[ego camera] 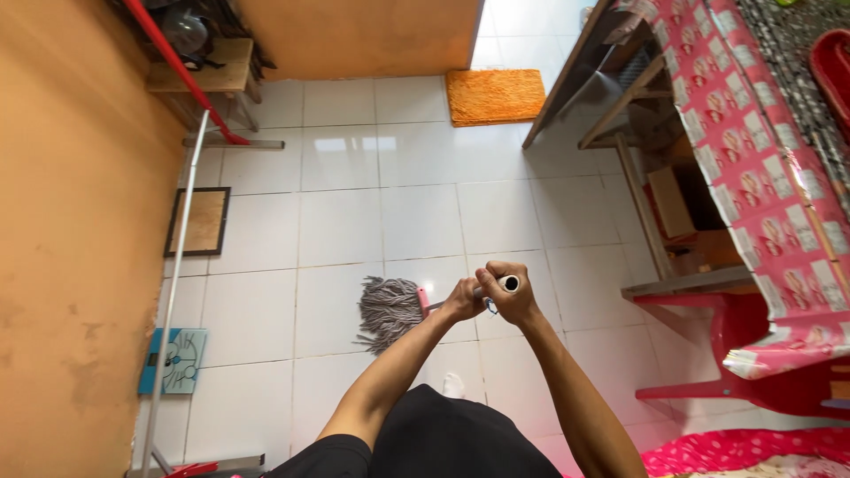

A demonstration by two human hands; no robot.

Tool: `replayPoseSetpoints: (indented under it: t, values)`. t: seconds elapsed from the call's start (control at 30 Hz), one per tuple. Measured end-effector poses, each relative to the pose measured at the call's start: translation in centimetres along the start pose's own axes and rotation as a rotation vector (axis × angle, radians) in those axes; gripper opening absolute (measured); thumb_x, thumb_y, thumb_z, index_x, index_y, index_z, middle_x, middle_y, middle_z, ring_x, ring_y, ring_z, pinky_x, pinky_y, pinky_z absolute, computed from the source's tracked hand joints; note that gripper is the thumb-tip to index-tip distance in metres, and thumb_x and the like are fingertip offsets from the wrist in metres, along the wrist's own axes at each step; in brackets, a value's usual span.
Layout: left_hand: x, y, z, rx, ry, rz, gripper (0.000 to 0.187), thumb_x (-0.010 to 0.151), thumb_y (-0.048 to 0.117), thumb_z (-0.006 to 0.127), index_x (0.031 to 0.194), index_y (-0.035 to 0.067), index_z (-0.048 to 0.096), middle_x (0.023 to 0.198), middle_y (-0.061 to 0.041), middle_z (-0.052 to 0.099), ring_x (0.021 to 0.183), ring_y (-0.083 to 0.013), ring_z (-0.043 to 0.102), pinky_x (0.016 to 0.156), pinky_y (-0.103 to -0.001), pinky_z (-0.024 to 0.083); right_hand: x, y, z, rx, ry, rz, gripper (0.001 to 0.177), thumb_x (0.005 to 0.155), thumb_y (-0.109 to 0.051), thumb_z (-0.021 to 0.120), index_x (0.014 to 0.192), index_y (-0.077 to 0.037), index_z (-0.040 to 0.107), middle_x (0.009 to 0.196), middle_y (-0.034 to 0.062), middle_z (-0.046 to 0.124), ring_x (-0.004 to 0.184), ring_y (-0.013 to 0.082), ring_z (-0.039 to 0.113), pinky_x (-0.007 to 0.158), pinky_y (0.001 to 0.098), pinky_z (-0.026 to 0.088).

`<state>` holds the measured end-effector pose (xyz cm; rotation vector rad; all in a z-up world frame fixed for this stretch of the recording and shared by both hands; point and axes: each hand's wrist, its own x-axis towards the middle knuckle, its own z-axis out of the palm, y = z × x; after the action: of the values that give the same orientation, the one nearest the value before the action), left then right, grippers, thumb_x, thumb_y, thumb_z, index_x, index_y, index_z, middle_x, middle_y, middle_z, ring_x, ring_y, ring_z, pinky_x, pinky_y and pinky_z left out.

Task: Repairing a mop by attempting to secure the mop head to the handle using a piece of wire or string.

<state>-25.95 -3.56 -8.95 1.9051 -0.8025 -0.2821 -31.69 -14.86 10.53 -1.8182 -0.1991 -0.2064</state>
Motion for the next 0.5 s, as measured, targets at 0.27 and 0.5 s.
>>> replayPoseSetpoints:
  t: [0.27,0.5]
  values:
    - [6.5,3.8,10.6,-0.206,-0.029,0.045,0.010,0.086,0.007,0.065,0.092,0.002,0.059,0.087,-0.009,0.066,0.082,-0.0219,0.064,0.066,-0.039,0.054,-2.4,1.6,-9.4,-0.118,-0.018,0.070,0.046,0.096,-0.015,0.067,0.058,-0.008,0.043,0.053,-0.0031,0.037,0.050,0.0069,0.032,0.044,0.0297,0.028]
    - [6.6,5.6,12.9,-0.265,-0.263,-0.041,0.011,0.088,0.005,0.064,0.084,0.000,0.055,0.079,-0.008,0.060,0.077,-0.0179,0.058,0.062,-0.038,0.051,-4.9,2.2,-12.6,-0.138,-0.143,0.121,0.040,0.099,-0.026,0.068,0.066,-0.007,0.054,0.057,-0.0038,0.045,0.053,0.0064,0.040,0.045,0.0288,0.036]
